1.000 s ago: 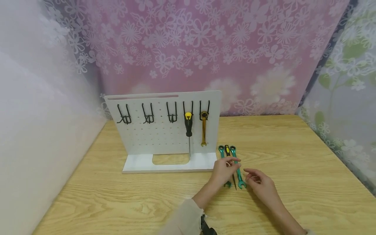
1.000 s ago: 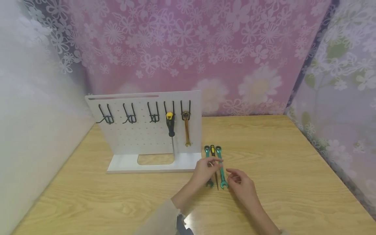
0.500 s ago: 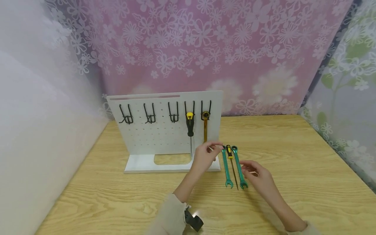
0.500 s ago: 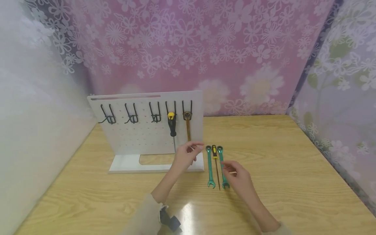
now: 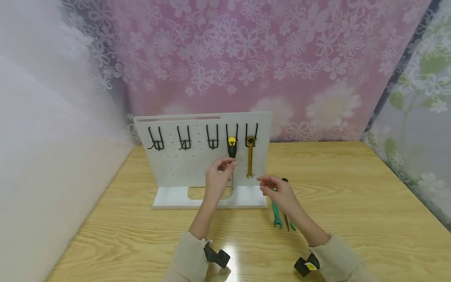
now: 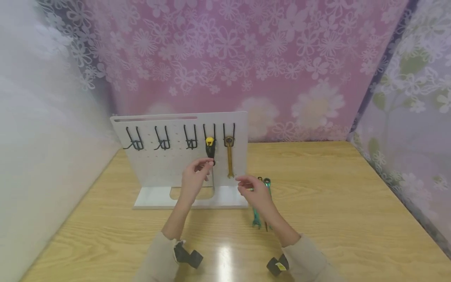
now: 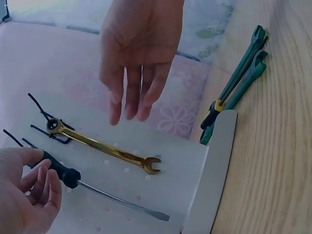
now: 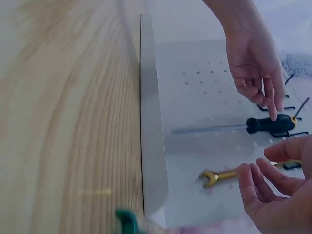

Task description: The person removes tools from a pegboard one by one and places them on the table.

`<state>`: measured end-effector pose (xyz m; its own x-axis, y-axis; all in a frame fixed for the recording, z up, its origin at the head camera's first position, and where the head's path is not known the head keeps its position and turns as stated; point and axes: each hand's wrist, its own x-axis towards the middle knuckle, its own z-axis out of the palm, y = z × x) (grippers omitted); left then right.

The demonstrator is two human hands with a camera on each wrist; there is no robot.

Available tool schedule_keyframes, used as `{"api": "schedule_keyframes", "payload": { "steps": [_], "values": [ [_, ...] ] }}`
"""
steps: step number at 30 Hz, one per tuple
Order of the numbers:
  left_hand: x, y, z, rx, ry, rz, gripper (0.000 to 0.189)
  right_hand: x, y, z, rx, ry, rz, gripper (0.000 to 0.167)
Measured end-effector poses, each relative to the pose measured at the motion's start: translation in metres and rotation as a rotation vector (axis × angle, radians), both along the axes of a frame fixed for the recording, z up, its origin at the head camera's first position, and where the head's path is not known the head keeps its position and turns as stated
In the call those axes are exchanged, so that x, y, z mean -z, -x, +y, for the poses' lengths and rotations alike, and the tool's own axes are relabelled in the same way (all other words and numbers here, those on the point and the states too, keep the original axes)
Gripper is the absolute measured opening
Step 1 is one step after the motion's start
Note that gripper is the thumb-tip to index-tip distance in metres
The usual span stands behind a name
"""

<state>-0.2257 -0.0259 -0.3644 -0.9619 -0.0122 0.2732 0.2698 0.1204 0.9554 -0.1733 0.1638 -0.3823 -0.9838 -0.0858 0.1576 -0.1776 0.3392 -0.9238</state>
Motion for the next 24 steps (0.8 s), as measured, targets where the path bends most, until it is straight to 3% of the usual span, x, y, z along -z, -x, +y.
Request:
{"api": "schedule_keyframes", "payload": {
  "steps": [5,9,13,18,24],
  "values": [
    [0.002,0.004,-0.005,-0.072,-0.041,0.062,0.022,0.006,0.018,-0.029,-0.055,0.017,-0.093,0.032],
    [0.002,0.008,-0.004,-0.03,-0.074,0.02,0.029,0.013,0.031,-0.049,-0.092,0.111,-0.212,0.04],
    [0.003,0.013,0.004,0.004,-0.113,-0.014,0.033,0.02,0.039,-0.061,-0.105,0.156,-0.262,0.043],
    [0.003,0.015,0.012,-0.013,-0.144,-0.004,0.032,0.026,0.04,-0.068,-0.08,0.14,-0.25,0.035],
    [0.001,0.014,0.013,-0.009,-0.234,-0.011,0.032,0.026,0.034,-0.073,-0.03,0.047,-0.133,0.024]
  ]
}}
